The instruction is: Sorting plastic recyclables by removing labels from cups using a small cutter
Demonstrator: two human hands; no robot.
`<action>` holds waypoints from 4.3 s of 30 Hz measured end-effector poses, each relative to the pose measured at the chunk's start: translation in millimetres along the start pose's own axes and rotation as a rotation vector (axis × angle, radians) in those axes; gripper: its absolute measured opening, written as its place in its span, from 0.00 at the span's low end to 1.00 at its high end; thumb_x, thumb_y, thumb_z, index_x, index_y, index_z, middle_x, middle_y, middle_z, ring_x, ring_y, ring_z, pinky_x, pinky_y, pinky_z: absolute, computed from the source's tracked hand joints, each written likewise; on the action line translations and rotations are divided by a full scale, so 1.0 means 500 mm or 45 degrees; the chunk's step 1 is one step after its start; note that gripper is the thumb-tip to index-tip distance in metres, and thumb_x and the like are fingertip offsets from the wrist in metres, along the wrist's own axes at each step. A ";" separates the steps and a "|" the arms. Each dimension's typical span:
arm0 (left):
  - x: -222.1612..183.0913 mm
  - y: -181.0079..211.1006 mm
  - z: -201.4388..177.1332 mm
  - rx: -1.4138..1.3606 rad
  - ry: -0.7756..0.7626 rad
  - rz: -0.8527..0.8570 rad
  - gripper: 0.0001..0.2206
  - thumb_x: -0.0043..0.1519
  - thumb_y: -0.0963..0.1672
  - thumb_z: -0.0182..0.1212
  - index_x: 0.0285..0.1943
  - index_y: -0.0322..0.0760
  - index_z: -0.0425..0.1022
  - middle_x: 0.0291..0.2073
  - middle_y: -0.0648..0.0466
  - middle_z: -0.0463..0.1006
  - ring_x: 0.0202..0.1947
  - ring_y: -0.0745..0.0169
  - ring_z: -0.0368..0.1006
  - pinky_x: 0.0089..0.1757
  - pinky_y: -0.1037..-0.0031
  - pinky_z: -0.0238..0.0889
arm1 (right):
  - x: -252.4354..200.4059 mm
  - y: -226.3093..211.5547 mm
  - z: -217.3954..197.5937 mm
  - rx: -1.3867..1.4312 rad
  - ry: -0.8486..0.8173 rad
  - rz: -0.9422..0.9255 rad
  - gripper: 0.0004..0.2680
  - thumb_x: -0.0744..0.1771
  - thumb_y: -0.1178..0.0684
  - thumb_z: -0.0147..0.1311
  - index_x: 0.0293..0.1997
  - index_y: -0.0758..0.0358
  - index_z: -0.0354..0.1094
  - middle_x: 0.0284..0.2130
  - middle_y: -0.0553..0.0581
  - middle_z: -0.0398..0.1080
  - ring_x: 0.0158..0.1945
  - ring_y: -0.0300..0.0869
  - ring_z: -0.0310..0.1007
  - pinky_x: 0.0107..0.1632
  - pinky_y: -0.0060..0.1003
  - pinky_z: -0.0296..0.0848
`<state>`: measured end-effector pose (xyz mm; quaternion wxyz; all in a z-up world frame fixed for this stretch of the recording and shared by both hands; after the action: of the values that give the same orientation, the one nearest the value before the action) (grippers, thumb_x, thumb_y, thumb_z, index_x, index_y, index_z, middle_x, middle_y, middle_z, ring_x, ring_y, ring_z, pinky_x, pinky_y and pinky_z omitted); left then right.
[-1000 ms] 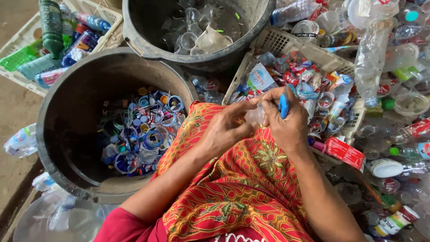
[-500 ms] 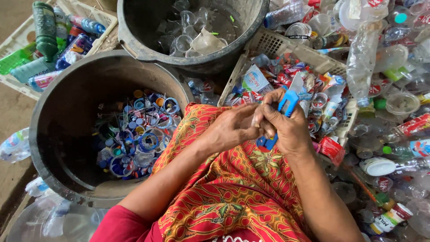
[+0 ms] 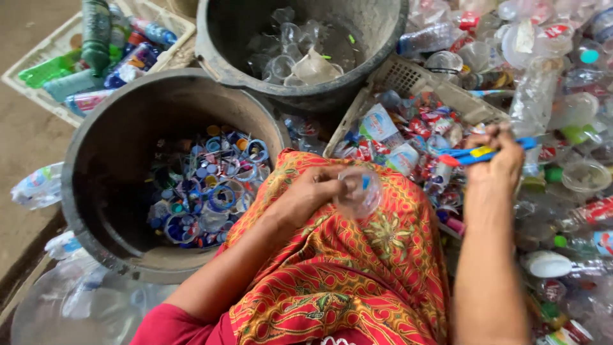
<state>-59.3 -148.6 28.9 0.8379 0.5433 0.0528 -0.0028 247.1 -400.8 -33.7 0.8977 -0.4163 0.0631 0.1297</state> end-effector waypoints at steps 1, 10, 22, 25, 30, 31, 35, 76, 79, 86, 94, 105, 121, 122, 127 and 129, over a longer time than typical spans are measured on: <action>-0.011 0.001 -0.008 -0.156 0.072 -0.053 0.29 0.55 0.46 0.63 0.65 0.22 0.73 0.48 0.40 0.80 0.41 0.60 0.75 0.44 0.79 0.67 | 0.068 -0.011 -0.060 0.110 0.065 -0.124 0.03 0.72 0.59 0.53 0.41 0.60 0.70 0.37 0.64 0.75 0.27 0.36 0.65 0.34 0.29 0.70; 0.017 -0.002 -0.015 -0.304 0.097 0.088 0.25 0.64 0.47 0.59 0.65 0.20 0.72 0.46 0.44 0.80 0.44 0.62 0.74 0.49 0.74 0.68 | -0.096 -0.008 -0.067 -1.062 -0.110 0.044 0.07 0.72 0.49 0.52 0.53 0.54 0.73 0.33 0.55 0.76 0.14 0.29 0.58 0.17 0.24 0.56; 0.019 -0.015 0.060 0.390 0.128 0.205 0.34 0.57 0.53 0.71 0.66 0.27 0.71 0.64 0.34 0.71 0.64 0.30 0.67 0.60 0.47 0.63 | -0.421 0.111 0.251 -1.812 -0.725 -1.276 0.13 0.63 0.57 0.69 0.50 0.62 0.71 0.38 0.59 0.70 0.38 0.50 0.75 0.39 0.47 0.81; 0.006 -0.020 0.029 0.555 0.136 0.253 0.32 0.55 0.52 0.73 0.65 0.32 0.73 0.63 0.37 0.73 0.67 0.31 0.63 0.63 0.47 0.56 | -0.472 0.104 0.287 -1.833 -0.706 -1.378 0.13 0.62 0.55 0.70 0.47 0.58 0.71 0.39 0.52 0.68 0.42 0.47 0.76 0.45 0.44 0.81; -0.019 0.028 0.055 0.511 -0.036 0.208 0.38 0.53 0.49 0.75 0.71 0.28 0.65 0.61 0.29 0.71 0.62 0.27 0.68 0.60 0.46 0.64 | -0.500 0.084 0.298 -1.754 -0.781 -1.417 0.11 0.65 0.60 0.65 0.51 0.63 0.70 0.36 0.57 0.69 0.36 0.49 0.76 0.41 0.42 0.80; -0.022 0.038 0.065 0.527 -0.089 0.203 0.39 0.52 0.48 0.75 0.72 0.29 0.63 0.61 0.28 0.71 0.62 0.26 0.69 0.60 0.45 0.63 | -0.510 0.075 0.303 -1.735 -0.787 -1.429 0.11 0.65 0.61 0.65 0.50 0.64 0.70 0.36 0.57 0.69 0.36 0.50 0.76 0.41 0.42 0.79; 0.023 -0.009 0.035 0.356 -0.108 0.160 0.42 0.53 0.48 0.75 0.73 0.19 0.59 0.60 0.27 0.71 0.61 0.33 0.67 0.59 0.48 0.63 | -0.485 0.104 0.273 -1.658 -0.857 -1.525 0.13 0.63 0.53 0.68 0.49 0.60 0.70 0.36 0.55 0.70 0.37 0.48 0.77 0.42 0.43 0.81; -0.011 0.103 -0.259 0.736 0.944 0.581 0.10 0.68 0.48 0.57 0.53 0.46 0.78 0.41 0.52 0.84 0.45 0.62 0.78 0.49 0.62 0.69 | -0.442 0.151 0.245 -1.114 -0.772 -0.307 0.01 0.69 0.62 0.49 0.40 0.68 0.64 0.25 0.62 0.73 0.22 0.40 0.76 0.26 0.32 0.79; -0.018 0.112 -0.202 0.783 0.949 0.722 0.12 0.64 0.41 0.61 0.55 0.32 0.77 0.43 0.33 0.81 0.49 0.32 0.78 0.49 0.48 0.68 | -0.423 0.149 0.239 -0.975 -0.727 -0.202 0.03 0.69 0.63 0.49 0.45 0.69 0.65 0.30 0.69 0.74 0.29 0.50 0.78 0.33 0.45 0.84; -0.043 0.120 -0.173 0.856 0.807 0.722 0.10 0.68 0.45 0.58 0.55 0.39 0.79 0.45 0.42 0.83 0.51 0.42 0.79 0.52 0.54 0.70 | -0.413 0.123 0.223 -0.889 -0.616 -0.121 0.07 0.68 0.57 0.55 0.49 0.70 0.68 0.33 0.63 0.76 0.37 0.41 0.79 0.40 0.39 0.83; -0.019 0.037 -0.215 0.623 0.710 0.407 0.17 0.68 0.49 0.60 0.55 0.29 0.78 0.42 0.35 0.83 0.45 0.43 0.80 0.53 0.54 0.69 | -0.360 0.127 0.166 -1.016 -0.663 -0.013 0.08 0.64 0.62 0.61 0.45 0.75 0.72 0.20 0.65 0.74 0.22 0.47 0.80 0.27 0.42 0.83; -0.021 -0.036 -0.272 0.452 0.818 0.127 0.14 0.64 0.46 0.61 0.56 0.37 0.80 0.40 0.45 0.85 0.39 0.61 0.80 0.42 0.71 0.76 | 0.007 0.108 0.049 -2.237 -0.322 -0.453 0.11 0.67 0.54 0.61 0.53 0.66 0.73 0.26 0.66 0.73 0.28 0.58 0.76 0.31 0.48 0.72; 0.008 0.030 -0.270 0.464 0.867 0.389 0.23 0.63 0.44 0.61 0.68 0.36 0.66 0.74 0.43 0.59 0.68 0.45 0.66 0.58 0.65 0.69 | -0.129 0.344 0.481 -1.129 -0.676 0.281 0.21 0.60 0.63 0.57 0.61 0.59 0.71 0.28 0.56 0.76 0.14 0.34 0.62 0.16 0.26 0.59; 0.005 0.036 -0.269 0.467 0.846 0.391 0.23 0.63 0.44 0.61 0.68 0.36 0.66 0.74 0.43 0.59 0.68 0.45 0.66 0.58 0.65 0.69 | -0.104 0.331 0.495 -1.124 -0.659 0.268 0.21 0.60 0.63 0.57 0.61 0.59 0.71 0.28 0.56 0.76 0.14 0.34 0.62 0.16 0.26 0.59; 0.004 0.042 -0.229 0.606 0.726 0.378 0.15 0.64 0.43 0.60 0.58 0.33 0.75 0.61 0.50 0.75 0.51 0.58 0.78 0.49 0.72 0.73 | -0.125 0.247 0.513 -0.507 -0.693 0.375 0.23 0.67 0.49 0.57 0.68 0.68 0.60 0.42 0.61 0.79 0.24 0.37 0.73 0.22 0.25 0.65; 0.011 0.016 -0.217 0.564 0.695 0.404 0.14 0.65 0.44 0.61 0.59 0.36 0.77 0.60 0.44 0.75 0.53 0.50 0.77 0.49 0.67 0.74 | -0.247 0.245 0.432 -0.534 -0.394 0.539 0.20 0.66 0.46 0.59 0.61 0.65 0.66 0.35 0.63 0.78 0.20 0.43 0.72 0.19 0.32 0.68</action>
<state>-62.7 -46.2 -8.3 0.6454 0.6933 0.1874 0.2603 95.0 -182.1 43.4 0.7445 -0.5451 -0.0169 0.3852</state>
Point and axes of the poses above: each hand's wrist, its own x-axis towards the middle knuckle, its own z-axis out of the palm, y = z × x, the point moved 7 cm from there along x, towards the middle knuckle
